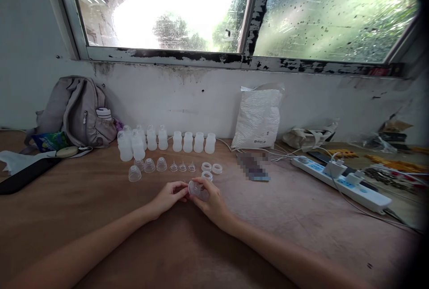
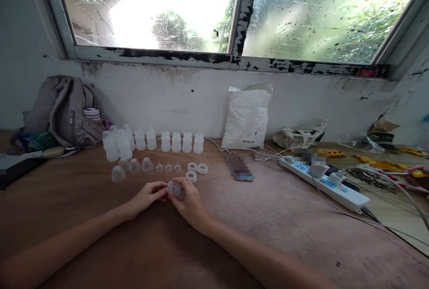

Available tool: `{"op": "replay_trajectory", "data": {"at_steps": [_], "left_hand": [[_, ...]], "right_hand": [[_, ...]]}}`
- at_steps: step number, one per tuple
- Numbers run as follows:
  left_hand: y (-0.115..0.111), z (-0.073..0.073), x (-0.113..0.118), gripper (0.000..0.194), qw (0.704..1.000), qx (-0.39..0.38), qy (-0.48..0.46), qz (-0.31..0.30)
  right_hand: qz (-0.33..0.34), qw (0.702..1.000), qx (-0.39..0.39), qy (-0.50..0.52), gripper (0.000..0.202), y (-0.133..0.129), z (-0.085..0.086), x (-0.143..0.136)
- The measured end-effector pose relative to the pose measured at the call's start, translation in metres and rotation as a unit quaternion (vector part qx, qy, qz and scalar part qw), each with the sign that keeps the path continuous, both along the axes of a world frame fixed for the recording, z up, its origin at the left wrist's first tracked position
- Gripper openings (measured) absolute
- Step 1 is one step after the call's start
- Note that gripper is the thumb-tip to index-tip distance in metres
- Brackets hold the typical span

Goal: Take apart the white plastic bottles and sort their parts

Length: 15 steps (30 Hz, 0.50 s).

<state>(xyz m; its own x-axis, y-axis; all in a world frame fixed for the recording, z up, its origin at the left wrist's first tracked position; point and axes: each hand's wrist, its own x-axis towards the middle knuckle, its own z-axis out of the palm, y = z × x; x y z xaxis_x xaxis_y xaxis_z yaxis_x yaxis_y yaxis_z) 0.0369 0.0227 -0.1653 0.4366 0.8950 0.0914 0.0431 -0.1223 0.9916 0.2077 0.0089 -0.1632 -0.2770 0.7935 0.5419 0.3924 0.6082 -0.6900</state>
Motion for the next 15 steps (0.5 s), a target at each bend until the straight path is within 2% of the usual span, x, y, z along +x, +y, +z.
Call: {"op": "replay_trajectory", "data": {"at_steps": [6, 10, 12, 15], "left_hand": [[-0.002, 0.004, 0.002, 0.028, 0.999, -0.02, 0.009, 0.029], [-0.001, 0.001, 0.004, 0.023, 0.995, -0.011, 0.051, 0.088], [0.001, 0.0, 0.001, 0.021, 0.987, 0.027, 0.098, 0.126], [0.005, 0.001, -0.008, 0.023, 0.959, 0.128, 0.196, 0.161]], "right_hand": [[0.016, 0.999, 0.034, 0.001, 0.038, 0.0, 0.0, 0.0], [0.009, 0.999, 0.04, -0.002, 0.039, -0.001, 0.001, 0.001], [-0.006, 0.999, 0.042, 0.007, 0.04, -0.001, 0.001, 0.001], [-0.029, 0.999, 0.038, 0.024, 0.04, -0.002, 0.0, 0.002]]}}
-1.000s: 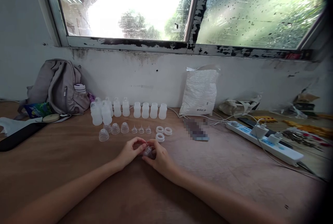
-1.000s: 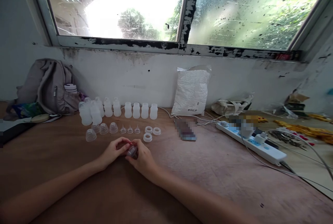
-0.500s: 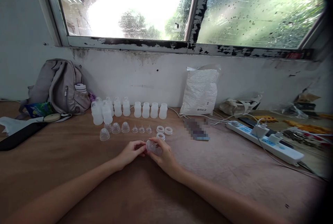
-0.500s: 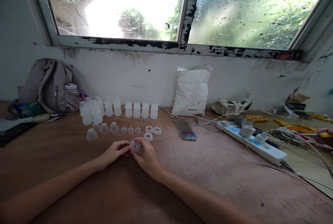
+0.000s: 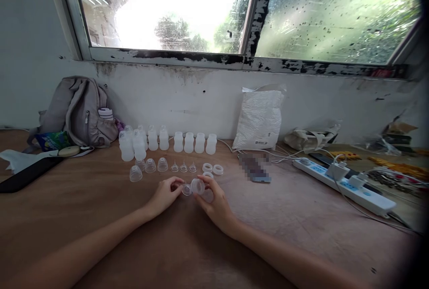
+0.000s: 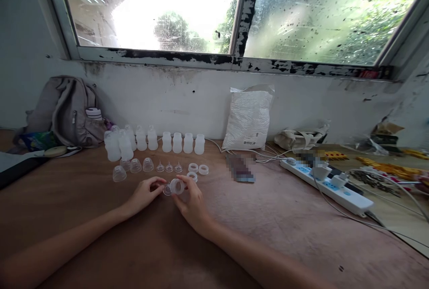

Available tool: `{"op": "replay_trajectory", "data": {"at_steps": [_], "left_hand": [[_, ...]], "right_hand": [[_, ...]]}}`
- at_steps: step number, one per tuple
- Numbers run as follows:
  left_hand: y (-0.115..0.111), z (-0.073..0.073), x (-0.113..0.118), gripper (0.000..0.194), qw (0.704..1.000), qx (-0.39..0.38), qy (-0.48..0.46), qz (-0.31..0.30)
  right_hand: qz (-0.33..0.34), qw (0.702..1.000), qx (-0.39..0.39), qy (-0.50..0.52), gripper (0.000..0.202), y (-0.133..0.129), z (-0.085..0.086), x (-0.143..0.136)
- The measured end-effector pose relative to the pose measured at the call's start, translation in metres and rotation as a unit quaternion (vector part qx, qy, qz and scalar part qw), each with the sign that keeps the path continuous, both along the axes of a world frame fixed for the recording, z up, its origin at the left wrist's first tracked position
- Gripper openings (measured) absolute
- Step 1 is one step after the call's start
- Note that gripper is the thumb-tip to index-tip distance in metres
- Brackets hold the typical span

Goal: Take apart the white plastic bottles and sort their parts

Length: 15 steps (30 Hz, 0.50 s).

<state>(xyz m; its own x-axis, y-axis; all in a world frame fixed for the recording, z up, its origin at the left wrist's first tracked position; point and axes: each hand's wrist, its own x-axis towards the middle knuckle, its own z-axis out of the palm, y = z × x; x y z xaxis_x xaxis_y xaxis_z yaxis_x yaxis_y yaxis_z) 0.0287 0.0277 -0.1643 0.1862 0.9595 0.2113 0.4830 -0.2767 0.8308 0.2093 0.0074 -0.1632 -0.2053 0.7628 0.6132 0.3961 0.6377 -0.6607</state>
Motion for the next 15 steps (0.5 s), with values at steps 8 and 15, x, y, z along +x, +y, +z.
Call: {"op": "replay_trajectory", "data": {"at_steps": [8, 15], "left_hand": [[0.012, 0.008, -0.023, 0.031, 0.981, 0.123, 0.135, -0.065], [0.025, -0.002, -0.02, 0.025, 0.979, 0.15, 0.118, -0.079]], "right_hand": [[-0.009, 0.999, -0.036, -0.017, 0.031, 0.002, -0.001, 0.001], [-0.009, 0.999, -0.044, -0.018, 0.03, 0.001, 0.0, 0.002]]}}
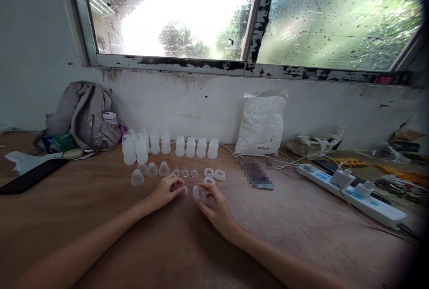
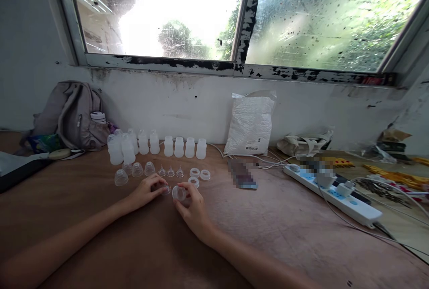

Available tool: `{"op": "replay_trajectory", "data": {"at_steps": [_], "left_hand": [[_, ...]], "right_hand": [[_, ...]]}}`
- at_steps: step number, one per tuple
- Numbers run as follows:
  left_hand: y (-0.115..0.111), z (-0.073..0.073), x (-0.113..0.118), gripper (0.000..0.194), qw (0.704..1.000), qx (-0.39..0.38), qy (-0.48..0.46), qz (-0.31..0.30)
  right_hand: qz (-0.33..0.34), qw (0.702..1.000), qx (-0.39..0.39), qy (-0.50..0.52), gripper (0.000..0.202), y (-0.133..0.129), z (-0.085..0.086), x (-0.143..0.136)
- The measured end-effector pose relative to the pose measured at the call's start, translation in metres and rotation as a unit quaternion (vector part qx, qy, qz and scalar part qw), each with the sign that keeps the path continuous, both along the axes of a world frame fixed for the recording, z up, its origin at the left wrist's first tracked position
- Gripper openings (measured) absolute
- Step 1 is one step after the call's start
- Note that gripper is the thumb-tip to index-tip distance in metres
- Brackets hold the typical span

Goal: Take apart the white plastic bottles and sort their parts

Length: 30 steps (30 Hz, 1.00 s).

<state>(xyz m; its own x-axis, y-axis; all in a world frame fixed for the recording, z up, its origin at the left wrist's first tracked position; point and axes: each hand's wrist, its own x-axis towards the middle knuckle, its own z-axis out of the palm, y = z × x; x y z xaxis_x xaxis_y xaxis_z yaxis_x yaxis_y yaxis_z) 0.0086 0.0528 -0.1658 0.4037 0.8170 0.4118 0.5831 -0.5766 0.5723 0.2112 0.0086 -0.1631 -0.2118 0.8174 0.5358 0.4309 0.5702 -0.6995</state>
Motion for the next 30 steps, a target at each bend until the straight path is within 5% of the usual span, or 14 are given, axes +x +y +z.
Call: {"op": "replay_trajectory", "data": {"at_steps": [5, 15, 23, 30], "left_hand": [[0.022, -0.005, -0.016, 0.023, 0.994, 0.03, -0.025, 0.099], [0.028, -0.006, -0.02, 0.02, 0.996, 0.007, -0.001, 0.087], [0.028, -0.007, -0.02, 0.02, 0.997, -0.004, -0.007, 0.082], [0.027, -0.007, -0.021, 0.026, 0.995, -0.019, -0.011, 0.093]], "right_hand": [[0.002, 1.0, -0.007, -0.009, 0.03, -0.001, 0.0, 0.002], [0.002, 1.0, 0.011, -0.022, 0.03, 0.002, -0.001, 0.004], [-0.063, 0.993, 0.078, -0.06, 0.034, 0.053, 0.004, 0.065], [0.009, 0.978, 0.045, -0.203, 0.033, 0.065, -0.004, 0.087]]}}
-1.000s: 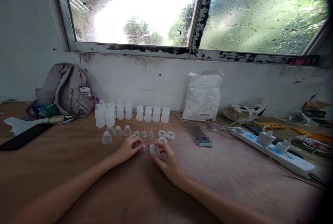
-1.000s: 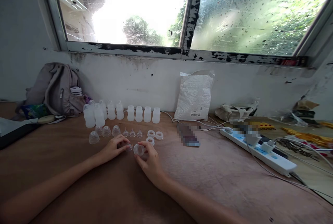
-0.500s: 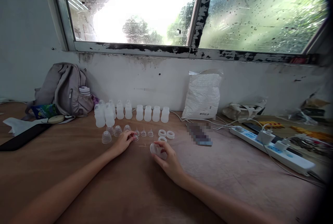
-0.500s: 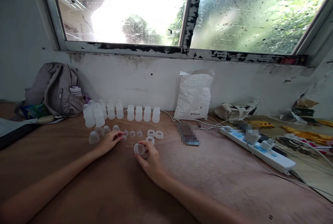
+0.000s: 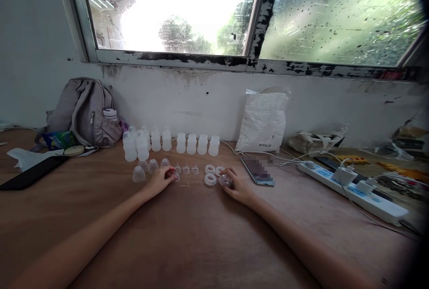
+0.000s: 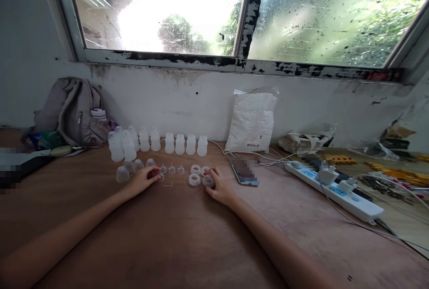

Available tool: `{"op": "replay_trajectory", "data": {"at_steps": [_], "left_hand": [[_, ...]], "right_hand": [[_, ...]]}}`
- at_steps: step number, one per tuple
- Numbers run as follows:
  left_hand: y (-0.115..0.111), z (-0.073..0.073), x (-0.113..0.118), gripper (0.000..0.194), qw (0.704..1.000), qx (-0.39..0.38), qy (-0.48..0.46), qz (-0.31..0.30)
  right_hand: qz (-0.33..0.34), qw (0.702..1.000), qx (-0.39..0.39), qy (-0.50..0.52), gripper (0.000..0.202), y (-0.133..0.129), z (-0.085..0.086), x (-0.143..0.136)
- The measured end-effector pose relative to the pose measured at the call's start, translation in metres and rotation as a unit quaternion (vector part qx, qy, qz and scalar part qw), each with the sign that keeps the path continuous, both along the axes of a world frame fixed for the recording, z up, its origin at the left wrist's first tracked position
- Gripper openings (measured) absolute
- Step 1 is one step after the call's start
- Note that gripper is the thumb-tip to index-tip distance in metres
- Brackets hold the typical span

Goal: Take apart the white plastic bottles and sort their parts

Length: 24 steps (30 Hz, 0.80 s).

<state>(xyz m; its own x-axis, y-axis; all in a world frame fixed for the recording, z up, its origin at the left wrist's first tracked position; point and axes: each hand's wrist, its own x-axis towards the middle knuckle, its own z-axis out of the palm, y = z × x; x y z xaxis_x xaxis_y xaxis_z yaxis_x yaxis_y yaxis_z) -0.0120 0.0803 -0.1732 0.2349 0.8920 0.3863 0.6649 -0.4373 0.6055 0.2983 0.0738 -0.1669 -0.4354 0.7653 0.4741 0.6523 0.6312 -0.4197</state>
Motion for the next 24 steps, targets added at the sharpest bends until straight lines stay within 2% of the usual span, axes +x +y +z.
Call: {"op": "replay_trajectory", "data": {"at_steps": [3, 8, 24], "left_hand": [[-0.002, 0.0012, -0.0001, 0.029, 1.0, -0.006, 0.003, 0.008], [-0.003, 0.0024, 0.0007, 0.026, 1.0, -0.013, 0.006, 0.007], [-0.0003, 0.0005, 0.0016, 0.022, 1.0, -0.004, 0.006, -0.005]], "right_hand": [[-0.005, 1.0, 0.011, -0.018, 0.035, -0.0005, -0.0012, -0.0034], [-0.032, 0.999, 0.005, -0.026, 0.026, 0.0004, -0.001, -0.0049], [-0.012, 1.0, 0.014, -0.011, 0.028, -0.0008, -0.0015, -0.0064]]}}
